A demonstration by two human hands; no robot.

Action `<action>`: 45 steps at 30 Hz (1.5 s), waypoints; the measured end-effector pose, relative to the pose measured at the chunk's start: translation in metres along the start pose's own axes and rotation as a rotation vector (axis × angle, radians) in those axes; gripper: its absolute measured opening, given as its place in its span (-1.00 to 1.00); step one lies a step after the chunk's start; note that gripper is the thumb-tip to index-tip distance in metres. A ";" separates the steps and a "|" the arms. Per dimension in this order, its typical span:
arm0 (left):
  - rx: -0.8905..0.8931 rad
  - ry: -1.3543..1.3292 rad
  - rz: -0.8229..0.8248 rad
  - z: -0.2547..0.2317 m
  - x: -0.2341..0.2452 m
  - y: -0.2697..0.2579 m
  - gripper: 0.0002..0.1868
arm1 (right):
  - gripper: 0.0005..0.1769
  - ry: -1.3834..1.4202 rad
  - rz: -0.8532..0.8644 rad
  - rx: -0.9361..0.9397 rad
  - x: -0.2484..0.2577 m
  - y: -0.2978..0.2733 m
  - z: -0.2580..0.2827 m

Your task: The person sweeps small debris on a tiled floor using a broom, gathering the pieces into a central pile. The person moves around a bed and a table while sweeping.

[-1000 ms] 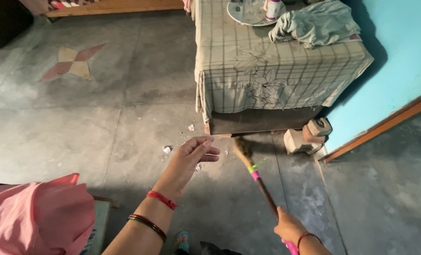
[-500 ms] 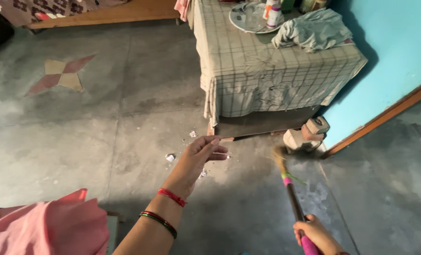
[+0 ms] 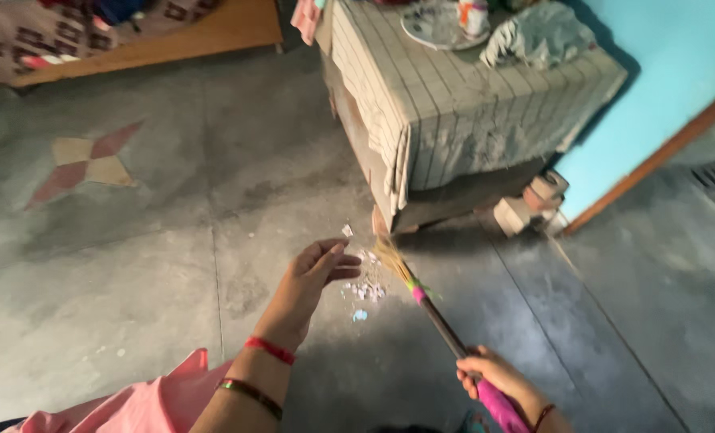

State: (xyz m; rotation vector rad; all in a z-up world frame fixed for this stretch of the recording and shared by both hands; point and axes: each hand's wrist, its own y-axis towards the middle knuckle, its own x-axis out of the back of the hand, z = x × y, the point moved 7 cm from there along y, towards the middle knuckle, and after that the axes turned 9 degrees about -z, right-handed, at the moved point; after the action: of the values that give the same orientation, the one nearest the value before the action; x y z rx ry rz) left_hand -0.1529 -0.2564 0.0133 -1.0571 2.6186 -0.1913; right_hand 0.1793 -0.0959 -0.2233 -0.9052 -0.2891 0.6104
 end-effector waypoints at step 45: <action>-0.002 -0.117 0.016 0.005 0.070 -0.048 -0.52 | -0.77 0.391 0.083 -0.211 -0.090 -0.062 -0.054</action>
State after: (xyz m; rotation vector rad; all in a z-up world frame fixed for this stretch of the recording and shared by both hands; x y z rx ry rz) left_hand -0.1674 -0.3392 0.0030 -1.0153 2.5226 -0.1202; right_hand 0.1563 -0.2142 -0.2046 -1.2214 0.0373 0.4713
